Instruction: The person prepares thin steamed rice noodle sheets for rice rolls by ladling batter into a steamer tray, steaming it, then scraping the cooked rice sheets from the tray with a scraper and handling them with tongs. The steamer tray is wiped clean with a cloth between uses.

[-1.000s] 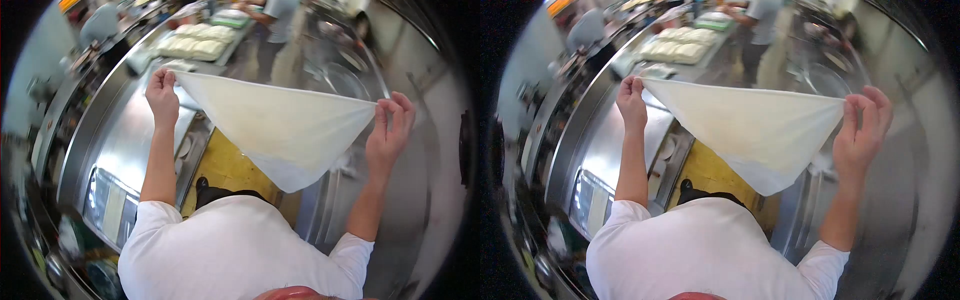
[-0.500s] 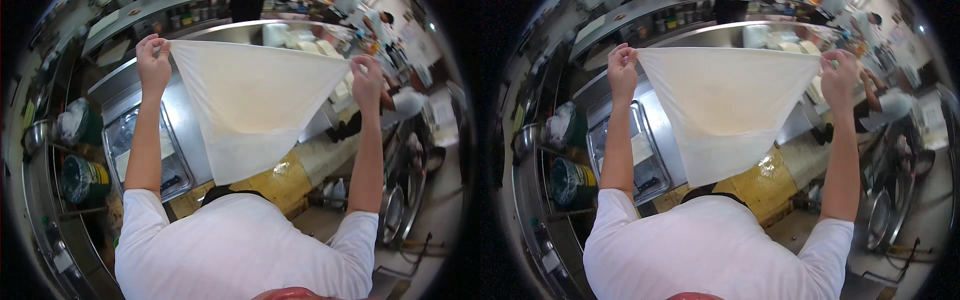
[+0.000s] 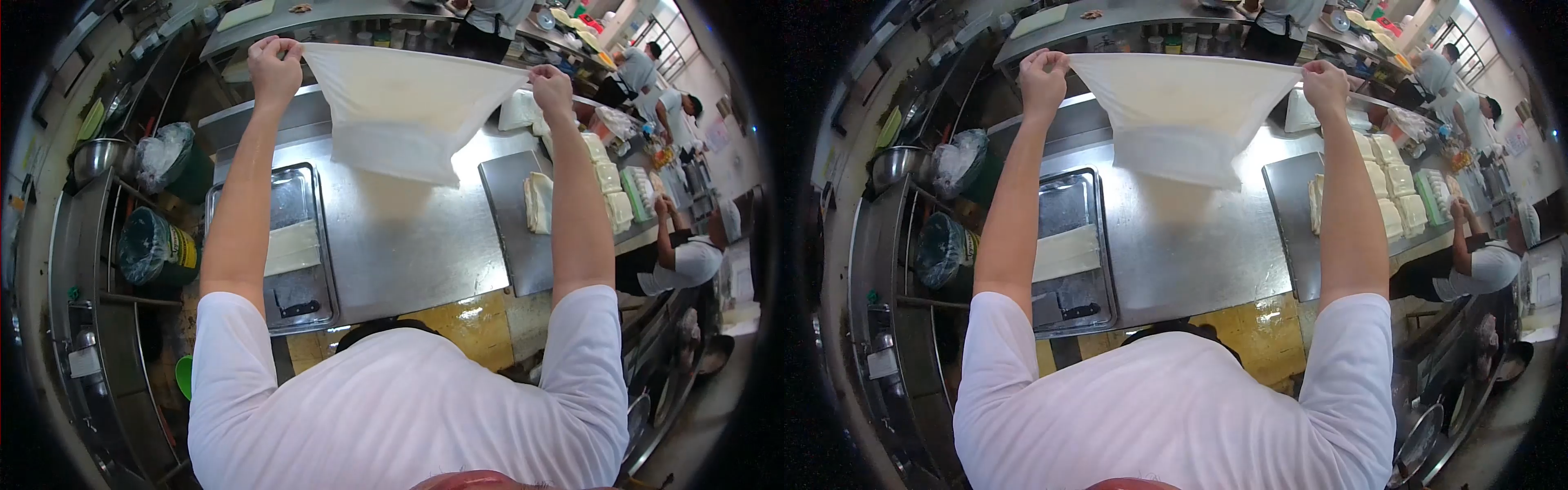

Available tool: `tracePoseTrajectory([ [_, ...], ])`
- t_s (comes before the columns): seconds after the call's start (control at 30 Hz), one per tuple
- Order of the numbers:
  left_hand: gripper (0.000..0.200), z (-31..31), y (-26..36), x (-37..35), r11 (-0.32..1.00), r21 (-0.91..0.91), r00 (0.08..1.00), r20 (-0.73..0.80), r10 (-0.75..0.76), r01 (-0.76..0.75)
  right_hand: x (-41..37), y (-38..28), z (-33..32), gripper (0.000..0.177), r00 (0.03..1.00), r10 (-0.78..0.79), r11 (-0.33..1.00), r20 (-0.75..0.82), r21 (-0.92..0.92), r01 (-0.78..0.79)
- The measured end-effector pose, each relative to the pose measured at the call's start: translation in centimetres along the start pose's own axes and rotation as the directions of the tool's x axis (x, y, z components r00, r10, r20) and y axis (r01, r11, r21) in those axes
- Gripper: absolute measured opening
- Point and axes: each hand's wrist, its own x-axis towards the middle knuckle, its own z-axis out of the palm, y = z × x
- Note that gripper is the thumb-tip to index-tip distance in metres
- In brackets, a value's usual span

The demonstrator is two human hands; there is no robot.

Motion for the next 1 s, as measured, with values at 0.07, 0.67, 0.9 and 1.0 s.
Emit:
tracePoseTrajectory([
  [0.07, 0.014, -1.2, 1.2, -0.3, 0.999, 0.039, 0.999, -0.021, 0.024, -0.023, -0.5, -1.3, -1.0, 0.018, 1.000, 0.015, 0.996, 0.021, 0.089, -0.017],
  [0.67, 0.019, -14.7, 7.0, -44.7, 0.716, 0.417, 0.631, 0.344, -0.695, 0.560, -40.2, 19.2, -2.0, 0.007, 0.782, 0.035, 0.991, 0.622, -0.121, 0.052],
  [0.9, 0.023, -4.6, 5.9, -38.6, 0.891, 0.279, 0.723, 0.521, -0.453, 0.357, -32.5, 16.4, 3.0, 0.013, 0.843, -0.056, 0.996, 0.536, 0.090, 0.009],
  [1.0, 0.027, 1.1, 4.8, -35.5, 0.933, 0.223, 0.688, 0.631, -0.358, 0.282, -27.3, 15.3, 6.5, 0.025, 0.827, 0.088, 0.965, 0.556, 0.158, -0.208],
])
